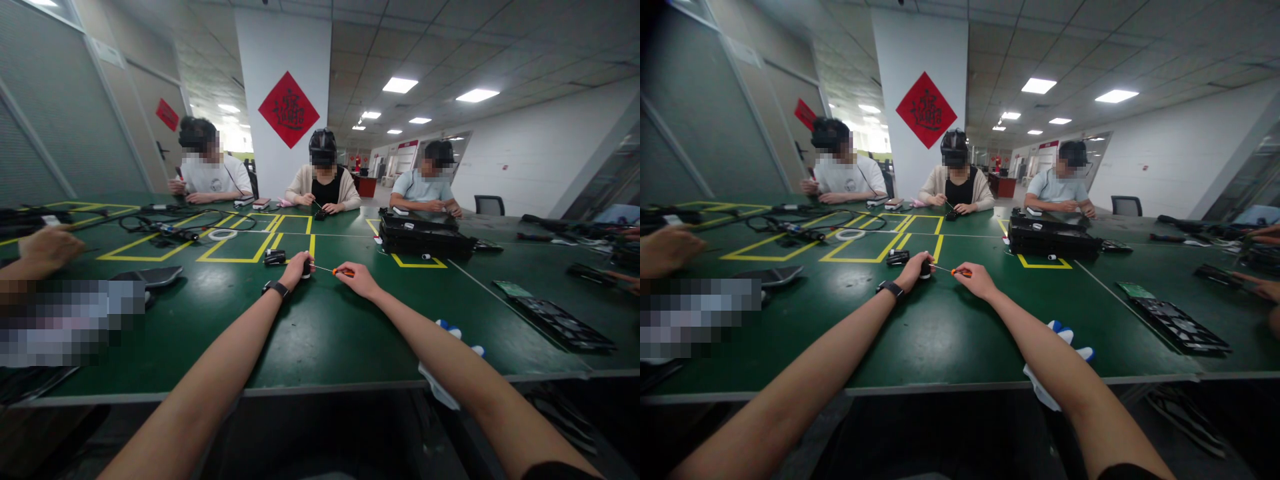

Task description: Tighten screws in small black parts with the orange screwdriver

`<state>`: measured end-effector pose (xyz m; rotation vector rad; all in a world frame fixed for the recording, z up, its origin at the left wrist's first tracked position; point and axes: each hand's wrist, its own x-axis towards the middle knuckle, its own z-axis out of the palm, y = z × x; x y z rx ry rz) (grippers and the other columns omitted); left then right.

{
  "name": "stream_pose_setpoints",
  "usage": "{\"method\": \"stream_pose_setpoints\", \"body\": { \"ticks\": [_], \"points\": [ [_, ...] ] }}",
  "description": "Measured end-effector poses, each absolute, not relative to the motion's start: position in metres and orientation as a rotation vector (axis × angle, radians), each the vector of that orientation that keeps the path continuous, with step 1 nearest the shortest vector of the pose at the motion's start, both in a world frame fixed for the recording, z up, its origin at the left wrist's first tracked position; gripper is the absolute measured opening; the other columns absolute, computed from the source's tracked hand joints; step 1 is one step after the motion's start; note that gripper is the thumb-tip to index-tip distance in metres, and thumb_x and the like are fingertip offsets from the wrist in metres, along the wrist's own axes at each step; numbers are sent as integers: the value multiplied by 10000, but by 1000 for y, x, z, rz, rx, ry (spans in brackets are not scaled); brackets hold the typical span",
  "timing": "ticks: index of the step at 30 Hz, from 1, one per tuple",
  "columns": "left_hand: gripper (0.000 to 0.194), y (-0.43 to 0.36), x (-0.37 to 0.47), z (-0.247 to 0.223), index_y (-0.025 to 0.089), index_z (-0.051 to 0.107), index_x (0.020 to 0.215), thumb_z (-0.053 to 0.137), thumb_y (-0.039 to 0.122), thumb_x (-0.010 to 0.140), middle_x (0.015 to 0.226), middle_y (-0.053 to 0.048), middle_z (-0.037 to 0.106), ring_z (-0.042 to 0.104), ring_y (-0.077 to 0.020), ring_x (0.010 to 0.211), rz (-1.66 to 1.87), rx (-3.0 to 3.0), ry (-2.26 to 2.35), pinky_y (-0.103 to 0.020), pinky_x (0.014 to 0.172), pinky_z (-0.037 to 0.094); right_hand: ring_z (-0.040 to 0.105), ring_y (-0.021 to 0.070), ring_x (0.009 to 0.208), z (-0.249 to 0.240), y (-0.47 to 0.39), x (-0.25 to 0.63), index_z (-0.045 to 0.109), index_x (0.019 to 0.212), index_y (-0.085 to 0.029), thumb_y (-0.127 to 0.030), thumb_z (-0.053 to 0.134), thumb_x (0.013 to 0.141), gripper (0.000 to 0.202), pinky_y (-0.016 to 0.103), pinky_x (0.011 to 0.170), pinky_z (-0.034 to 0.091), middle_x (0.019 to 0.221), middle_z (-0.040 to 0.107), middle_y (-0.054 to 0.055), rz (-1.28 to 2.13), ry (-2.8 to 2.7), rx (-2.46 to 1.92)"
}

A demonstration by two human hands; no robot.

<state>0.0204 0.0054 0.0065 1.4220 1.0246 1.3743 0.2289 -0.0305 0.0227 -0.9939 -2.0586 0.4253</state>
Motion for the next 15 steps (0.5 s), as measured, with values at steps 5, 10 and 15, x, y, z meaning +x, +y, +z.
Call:
{"method": "stream_pose_setpoints", "body": {
  "ticks": [5,10,15],
  "points": [
    [411,7,21,6,146,540,785,387,523,726,668,-26,569,560,-131,581,1386,1382,1060,-255,552,425,545,119,715,24,-32,229,617,833,-159,-316,508,726,219,256,698,419,794,614,28,435,-2056,-994],
    [419,6,21,6,144,540,797,385,527,725,674,-36,579,562,-138,593,1375,1374,1067,-262,550,431,544,119,707,24,-32,229,617,831,-162,-318,507,727,217,254,687,421,788,613,27,427,-2055,-990],
    [421,6,20,6,141,539,798,387,527,727,673,-38,580,565,-139,600,1364,1388,1049,-268,569,435,541,118,706,24,-32,229,614,831,-162,-324,504,731,220,255,686,422,793,611,26,412,-2059,-986]
  ]
}}
